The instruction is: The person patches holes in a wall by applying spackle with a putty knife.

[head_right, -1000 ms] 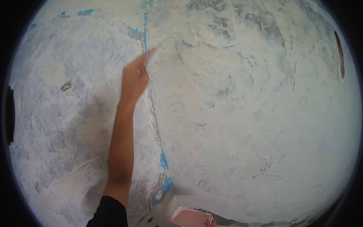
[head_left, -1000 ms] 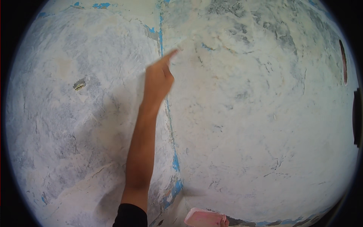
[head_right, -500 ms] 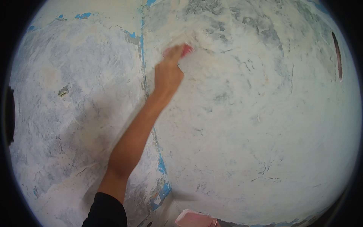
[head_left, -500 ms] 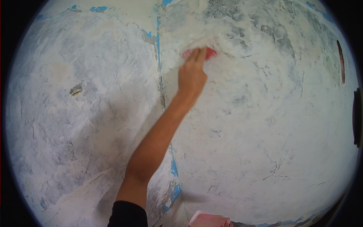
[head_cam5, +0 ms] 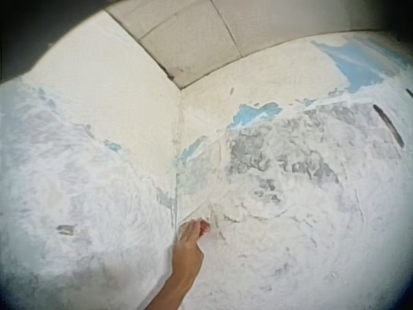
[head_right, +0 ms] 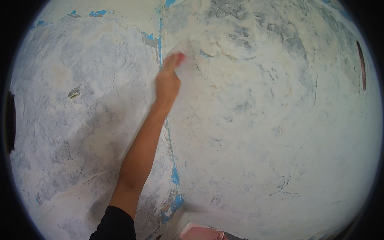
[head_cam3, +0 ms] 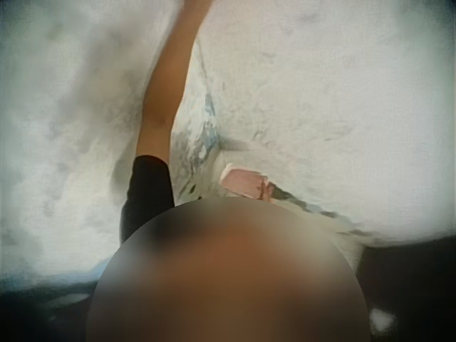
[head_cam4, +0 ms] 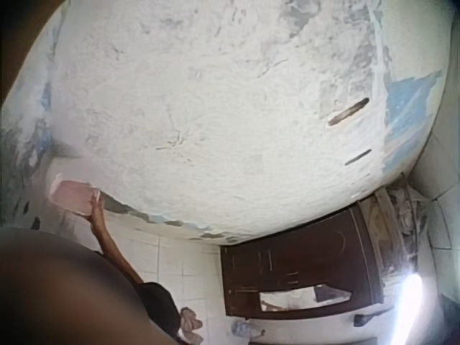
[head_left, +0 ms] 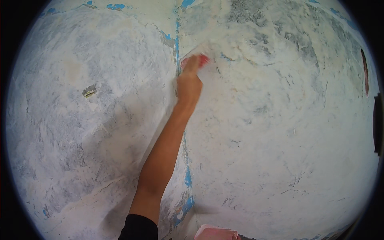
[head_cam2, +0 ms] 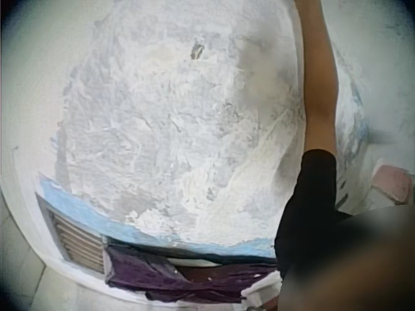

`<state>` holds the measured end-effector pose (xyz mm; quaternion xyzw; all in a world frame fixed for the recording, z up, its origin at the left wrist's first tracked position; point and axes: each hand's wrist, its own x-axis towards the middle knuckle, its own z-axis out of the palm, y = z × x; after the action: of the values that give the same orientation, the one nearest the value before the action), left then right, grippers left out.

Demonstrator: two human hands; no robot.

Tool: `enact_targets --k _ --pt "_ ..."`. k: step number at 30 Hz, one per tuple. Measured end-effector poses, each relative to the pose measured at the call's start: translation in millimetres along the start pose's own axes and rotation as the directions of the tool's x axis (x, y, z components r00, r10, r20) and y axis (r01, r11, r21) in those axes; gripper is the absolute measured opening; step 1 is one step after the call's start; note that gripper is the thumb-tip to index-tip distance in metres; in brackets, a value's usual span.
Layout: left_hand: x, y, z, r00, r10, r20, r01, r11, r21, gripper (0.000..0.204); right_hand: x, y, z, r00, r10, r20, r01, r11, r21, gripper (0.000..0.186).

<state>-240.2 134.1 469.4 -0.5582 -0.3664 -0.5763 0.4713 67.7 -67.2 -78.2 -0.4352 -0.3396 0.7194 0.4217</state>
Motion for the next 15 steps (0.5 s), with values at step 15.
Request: enact_targets --k 15 --pt "-34 58 -76 0.998 -0.057 0.019 0.060 0.970 -0.235 0.048 23 11 -3 1.000 -0.011 0.018 0.012 1.000 -0.011 0.102"
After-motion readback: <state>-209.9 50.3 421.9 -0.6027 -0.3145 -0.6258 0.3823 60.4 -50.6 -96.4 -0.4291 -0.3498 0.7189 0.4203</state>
